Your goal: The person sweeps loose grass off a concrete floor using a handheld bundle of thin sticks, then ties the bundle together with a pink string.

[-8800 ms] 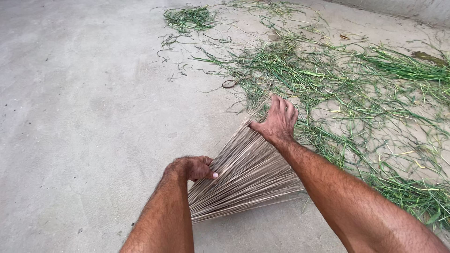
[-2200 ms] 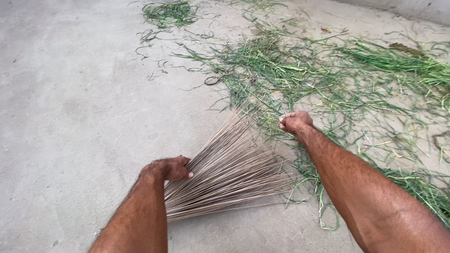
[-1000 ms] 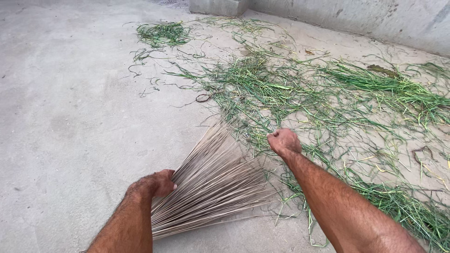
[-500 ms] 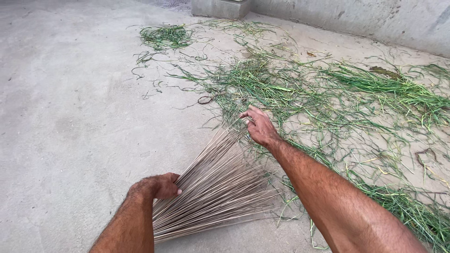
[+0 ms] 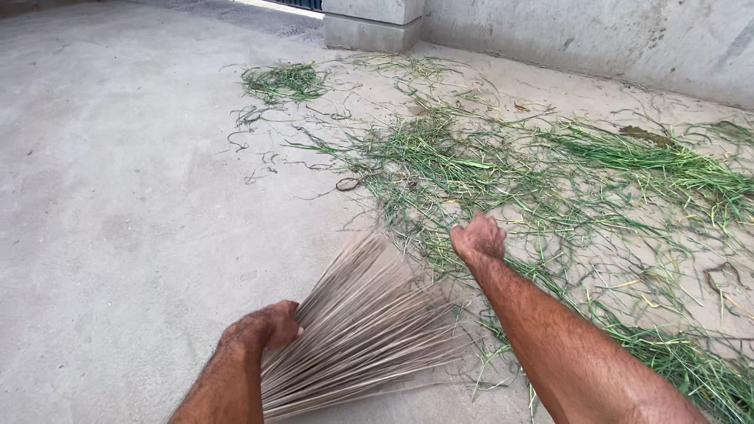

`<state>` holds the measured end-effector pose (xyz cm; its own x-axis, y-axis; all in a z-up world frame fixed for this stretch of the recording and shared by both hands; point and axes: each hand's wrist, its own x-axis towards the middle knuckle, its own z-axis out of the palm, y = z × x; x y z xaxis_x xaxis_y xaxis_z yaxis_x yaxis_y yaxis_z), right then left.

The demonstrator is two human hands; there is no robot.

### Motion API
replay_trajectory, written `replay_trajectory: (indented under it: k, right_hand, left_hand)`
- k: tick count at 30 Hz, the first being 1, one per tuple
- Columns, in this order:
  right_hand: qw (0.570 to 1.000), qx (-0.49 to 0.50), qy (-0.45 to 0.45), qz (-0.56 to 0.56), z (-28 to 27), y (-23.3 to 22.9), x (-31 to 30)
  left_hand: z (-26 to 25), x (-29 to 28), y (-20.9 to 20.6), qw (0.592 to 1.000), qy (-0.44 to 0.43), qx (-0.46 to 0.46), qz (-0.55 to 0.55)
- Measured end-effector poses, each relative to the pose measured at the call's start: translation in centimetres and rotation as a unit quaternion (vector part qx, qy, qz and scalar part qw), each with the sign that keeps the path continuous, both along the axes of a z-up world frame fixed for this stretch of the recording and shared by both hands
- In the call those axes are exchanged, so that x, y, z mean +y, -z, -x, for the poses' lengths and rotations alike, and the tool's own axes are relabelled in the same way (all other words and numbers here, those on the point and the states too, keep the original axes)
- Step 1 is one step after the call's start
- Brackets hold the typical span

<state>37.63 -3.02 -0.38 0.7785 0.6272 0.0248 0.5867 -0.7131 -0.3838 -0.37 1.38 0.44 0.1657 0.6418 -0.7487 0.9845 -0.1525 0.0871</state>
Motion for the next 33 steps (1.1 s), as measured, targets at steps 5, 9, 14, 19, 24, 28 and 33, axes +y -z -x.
replay_trajectory:
  k: [5, 9, 14, 19, 24, 28, 33]
  right_hand:
    - [0.996, 0.049, -0.058, 0.046, 4.2, 0.3, -0.1]
    - [0.990, 0.064, -0.120, 0.044, 8.1, 0.7, 0.5]
    - [0.973, 0.130, -0.155, 0.114, 10.1, 0.6, 0.4]
    - [0.985, 0.118, -0.117, 0.057, 9.1, 1.2, -0.1]
    - [0.994, 0.091, -0.011, -0.064, 7.4, 0.6, -1.2]
    - [0.984, 0.157, 0.077, 0.034, 7.3, 0.0, -2.3]
    - [0.987, 0.151, 0.053, -0.018, 6.9, 0.8, -3.0]
  left_hand:
    - [-0.1, 1.4, 1.6, 0.993, -0.070, -0.078, -0.060]
    - [-0.6, 2.2, 2.4, 0.987, -0.083, -0.108, -0.084]
    - [-0.5, 2.1, 0.6, 0.976, -0.151, -0.157, 0.012]
    - [0.0, 1.1, -0.5, 0.938, -0.229, -0.242, 0.097]
    - [0.0, 1.5, -2.3, 0.898, -0.257, -0.317, 0.163]
    - [0.1, 1.4, -3.5, 0.892, -0.267, -0.335, 0.145]
    - [0.5, 1.4, -4.0, 0.862, -0.297, -0.390, 0.132]
